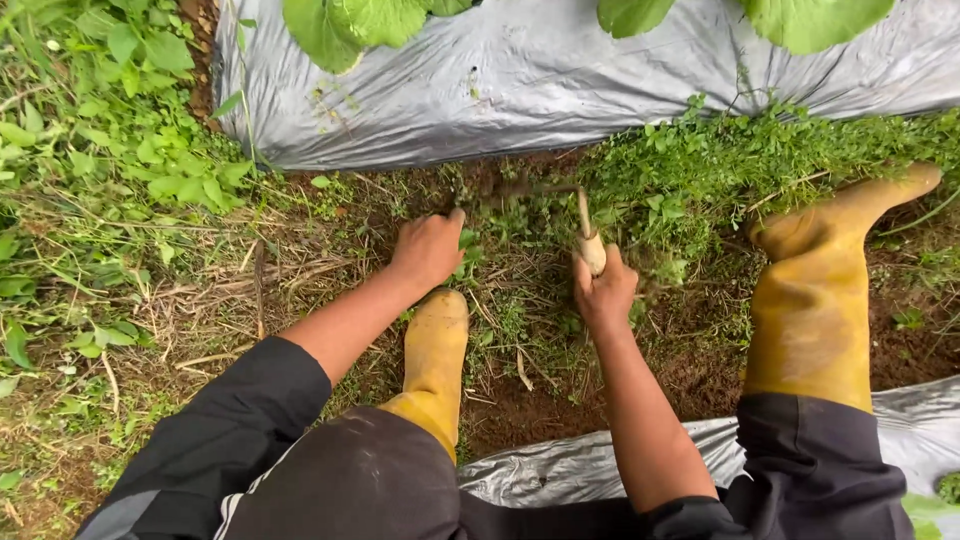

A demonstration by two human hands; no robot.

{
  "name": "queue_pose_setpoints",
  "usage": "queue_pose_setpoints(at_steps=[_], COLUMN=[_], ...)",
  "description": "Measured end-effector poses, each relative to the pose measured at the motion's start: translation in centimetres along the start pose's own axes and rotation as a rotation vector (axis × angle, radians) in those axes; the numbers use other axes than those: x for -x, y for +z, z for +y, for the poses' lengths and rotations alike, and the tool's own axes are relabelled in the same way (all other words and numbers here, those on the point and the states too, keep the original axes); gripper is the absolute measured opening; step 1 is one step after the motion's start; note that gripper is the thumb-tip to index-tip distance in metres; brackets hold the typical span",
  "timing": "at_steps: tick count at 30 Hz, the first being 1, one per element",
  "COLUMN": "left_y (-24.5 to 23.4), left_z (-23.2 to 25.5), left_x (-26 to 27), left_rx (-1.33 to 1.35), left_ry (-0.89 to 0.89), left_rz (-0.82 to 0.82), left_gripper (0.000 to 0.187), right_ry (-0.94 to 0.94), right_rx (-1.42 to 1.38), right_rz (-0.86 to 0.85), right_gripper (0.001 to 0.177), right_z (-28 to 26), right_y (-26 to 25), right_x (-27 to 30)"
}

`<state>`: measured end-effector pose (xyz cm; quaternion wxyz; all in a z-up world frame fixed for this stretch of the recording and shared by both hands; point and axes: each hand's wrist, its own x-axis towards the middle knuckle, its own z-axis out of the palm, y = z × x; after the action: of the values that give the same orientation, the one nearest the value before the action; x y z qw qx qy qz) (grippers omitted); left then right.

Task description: The person uses a small hand hoe to remove weeds from the soil between rows of crops covered with plastic mulch. They repeatedly scrape the ground to uproot the weeds and occasionally pull them out by hand.

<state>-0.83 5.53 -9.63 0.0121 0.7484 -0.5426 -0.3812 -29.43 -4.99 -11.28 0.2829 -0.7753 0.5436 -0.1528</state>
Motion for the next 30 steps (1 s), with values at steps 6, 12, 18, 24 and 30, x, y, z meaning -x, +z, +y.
queue_pose_setpoints(at_steps=[6, 12, 18, 24, 30], left_y=[-0.4, -1.9, -2.4, 3.2, 2.2], left_z=[-0.6, 0.1, 0.0, -2.4, -2.5], left_x=[0.4, 2.0, 2.2, 2.9, 4.3], left_rx=[0.058, 0.161, 0.13, 0.112, 0.102], left_ry=[0.076, 0.019, 0.037, 0.062, -0.014], left_rz=[-0.03, -0.066, -0.086, -0.225, -0.29], left_gripper=[0.047, 0.049, 0.047, 0.042, 0.046], right_ry=[0.147, 0.139, 0.157, 0.061, 0.047], right_rx=[-0.054, 0.0, -0.018, 0.143, 0.287], right_rz=[-0.121, -0.117, -0.262, -0.228, -0.166], right_gripper=[0.041, 0.04, 0.038, 0.044, 0.036], right_z=[-4.5, -2.0, -8.4, -3.0, -3.9], right_y=[0.9, 0.6, 0.1, 0.8, 1.3], right_x=[-1.4, 1.8, -0.8, 2.1, -0.8])
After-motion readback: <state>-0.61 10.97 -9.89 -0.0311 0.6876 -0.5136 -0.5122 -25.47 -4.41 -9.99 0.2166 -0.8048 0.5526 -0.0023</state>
